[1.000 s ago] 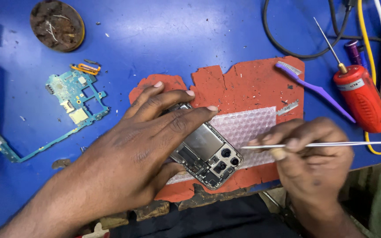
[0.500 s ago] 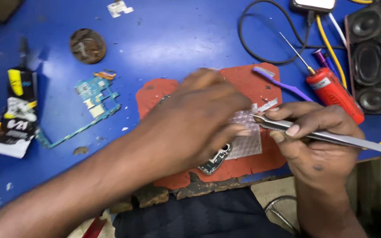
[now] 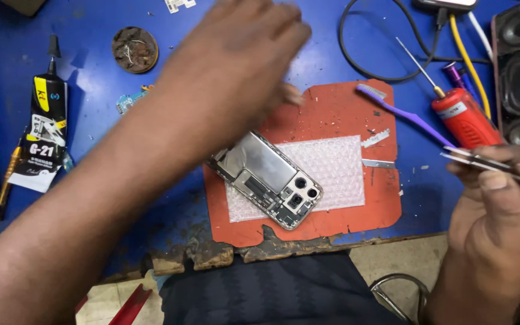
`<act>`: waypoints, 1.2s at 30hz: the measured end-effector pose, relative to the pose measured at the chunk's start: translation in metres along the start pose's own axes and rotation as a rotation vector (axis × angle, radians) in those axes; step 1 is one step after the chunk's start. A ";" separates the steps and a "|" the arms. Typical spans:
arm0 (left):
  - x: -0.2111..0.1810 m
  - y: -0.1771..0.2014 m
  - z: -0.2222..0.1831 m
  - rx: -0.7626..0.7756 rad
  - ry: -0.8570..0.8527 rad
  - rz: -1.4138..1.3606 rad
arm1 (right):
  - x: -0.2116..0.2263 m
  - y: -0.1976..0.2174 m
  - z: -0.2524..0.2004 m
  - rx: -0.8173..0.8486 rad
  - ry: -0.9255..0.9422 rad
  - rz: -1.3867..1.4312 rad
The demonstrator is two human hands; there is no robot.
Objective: The person uses tweezers to carefully remove small components and adhesive residue from the interior of a disassembled smartphone. The phone is held steady while the tweezers pick at parts around the camera module and battery area.
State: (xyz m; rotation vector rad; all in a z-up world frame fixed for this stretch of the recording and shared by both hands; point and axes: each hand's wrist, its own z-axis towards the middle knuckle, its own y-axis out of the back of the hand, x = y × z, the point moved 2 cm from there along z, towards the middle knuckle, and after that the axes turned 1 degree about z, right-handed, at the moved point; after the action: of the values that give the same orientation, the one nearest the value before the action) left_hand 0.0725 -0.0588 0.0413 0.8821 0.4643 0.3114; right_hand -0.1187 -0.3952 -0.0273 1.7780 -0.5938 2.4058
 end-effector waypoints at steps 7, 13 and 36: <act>-0.002 0.039 -0.057 0.075 0.474 -0.067 | -0.015 -0.004 -0.023 0.007 0.032 -0.079; -0.024 0.038 -0.078 0.320 0.307 -0.274 | -0.024 -0.018 -0.024 0.034 0.047 -0.101; -0.081 0.023 -0.151 0.096 0.700 -0.271 | 0.004 -0.123 -0.058 0.280 0.046 -0.617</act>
State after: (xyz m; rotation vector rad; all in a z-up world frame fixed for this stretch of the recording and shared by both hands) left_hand -0.0758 0.0190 -0.0017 0.7751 1.2436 0.3460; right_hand -0.1357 -0.2617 -0.0064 1.6626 0.2845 2.1426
